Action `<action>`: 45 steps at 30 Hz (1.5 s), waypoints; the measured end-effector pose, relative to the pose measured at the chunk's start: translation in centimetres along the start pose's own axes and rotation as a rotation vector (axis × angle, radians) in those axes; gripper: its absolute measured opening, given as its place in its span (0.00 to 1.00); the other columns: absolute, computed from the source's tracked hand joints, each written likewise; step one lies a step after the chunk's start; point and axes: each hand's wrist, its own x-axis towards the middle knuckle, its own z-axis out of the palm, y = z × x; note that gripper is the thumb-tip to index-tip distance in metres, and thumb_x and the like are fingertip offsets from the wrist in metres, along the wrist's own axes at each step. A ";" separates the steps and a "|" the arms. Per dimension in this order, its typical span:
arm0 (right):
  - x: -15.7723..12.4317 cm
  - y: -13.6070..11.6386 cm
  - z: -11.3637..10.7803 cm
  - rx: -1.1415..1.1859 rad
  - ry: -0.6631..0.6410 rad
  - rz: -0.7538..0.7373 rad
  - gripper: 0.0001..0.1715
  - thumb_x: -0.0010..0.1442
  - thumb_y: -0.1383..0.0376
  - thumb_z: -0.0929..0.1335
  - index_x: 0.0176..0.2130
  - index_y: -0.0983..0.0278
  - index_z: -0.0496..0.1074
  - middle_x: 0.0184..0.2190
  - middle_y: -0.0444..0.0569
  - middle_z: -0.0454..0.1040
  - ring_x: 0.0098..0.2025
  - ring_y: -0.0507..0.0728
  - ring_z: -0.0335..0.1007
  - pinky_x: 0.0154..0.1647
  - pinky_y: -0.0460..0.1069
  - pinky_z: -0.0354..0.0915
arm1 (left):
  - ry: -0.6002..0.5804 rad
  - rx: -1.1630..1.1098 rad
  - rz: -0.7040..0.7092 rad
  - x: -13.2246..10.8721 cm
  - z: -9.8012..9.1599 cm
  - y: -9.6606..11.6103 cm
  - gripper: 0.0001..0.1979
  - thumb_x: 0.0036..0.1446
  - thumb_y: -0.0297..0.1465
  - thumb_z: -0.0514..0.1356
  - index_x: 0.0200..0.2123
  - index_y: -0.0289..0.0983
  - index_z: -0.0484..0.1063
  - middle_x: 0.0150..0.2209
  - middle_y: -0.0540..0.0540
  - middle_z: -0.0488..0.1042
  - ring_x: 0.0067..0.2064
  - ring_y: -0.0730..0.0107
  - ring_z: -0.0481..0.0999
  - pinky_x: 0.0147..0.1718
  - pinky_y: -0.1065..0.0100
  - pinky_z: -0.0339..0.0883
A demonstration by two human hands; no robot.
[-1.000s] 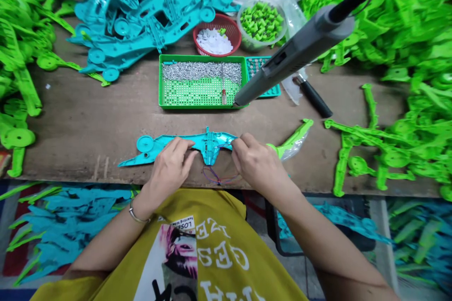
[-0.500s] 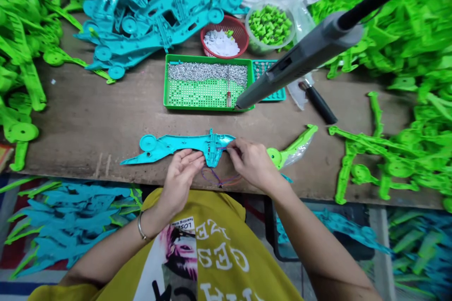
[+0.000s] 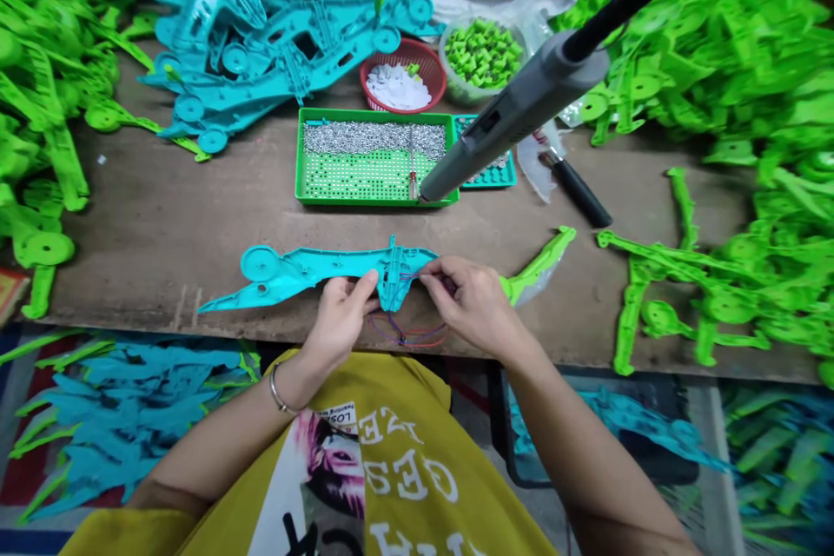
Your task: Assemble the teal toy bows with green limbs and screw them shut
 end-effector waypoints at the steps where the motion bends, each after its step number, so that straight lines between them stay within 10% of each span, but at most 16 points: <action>1: 0.0 0.0 0.0 0.006 0.000 0.002 0.10 0.62 0.66 0.64 0.34 0.63 0.74 0.28 0.47 0.77 0.30 0.54 0.73 0.33 0.47 0.62 | 0.007 -0.007 -0.001 0.1 0.0 -0.1 0.21 0.49 0.45 0.69 0.34 0.32 0.76 0.34 0.42 0.81 0.39 0.60 0.80 0.41 0.59 0.75; 19: 0.3 -0.3 1.2 0.015 -0.004 -0.008 0.10 0.63 0.66 0.64 0.34 0.63 0.74 0.31 0.49 0.79 0.34 0.56 0.75 0.38 0.49 0.64 | -0.063 -0.029 0.000 0.4 -0.5 -0.3 0.21 0.49 0.47 0.69 0.32 0.34 0.73 0.34 0.43 0.79 0.43 0.59 0.80 0.42 0.61 0.74; 24: 0.6 -0.2 2.1 -0.009 -0.010 0.013 0.09 0.63 0.66 0.66 0.35 0.63 0.76 0.34 0.50 0.80 0.37 0.58 0.77 0.40 0.50 0.65 | -0.185 0.575 -0.030 -0.2 -3.8 2.1 0.20 0.59 0.49 0.59 0.34 0.37 0.74 0.32 0.43 0.79 0.32 0.64 0.79 0.34 0.62 0.73; 31: 1.0 -0.4 2.2 -0.074 -0.044 0.048 0.09 0.62 0.65 0.66 0.35 0.63 0.76 0.35 0.51 0.81 0.38 0.59 0.77 0.40 0.50 0.65 | -0.135 1.649 0.754 0.0 -1.9 5.1 0.06 0.62 0.30 0.56 0.38 0.37 0.74 0.39 0.40 0.75 0.45 0.53 0.71 0.43 0.54 0.63; 45: 1.5 -0.9 2.4 0.031 0.043 0.080 0.07 0.59 0.66 0.68 0.34 0.63 0.77 0.30 0.49 0.79 0.32 0.57 0.75 0.37 0.49 0.64 | -0.056 1.942 0.463 1.3 1.4 5.2 0.08 0.61 0.29 0.54 0.36 0.35 0.73 0.42 0.37 0.75 0.47 0.49 0.74 0.43 0.54 0.65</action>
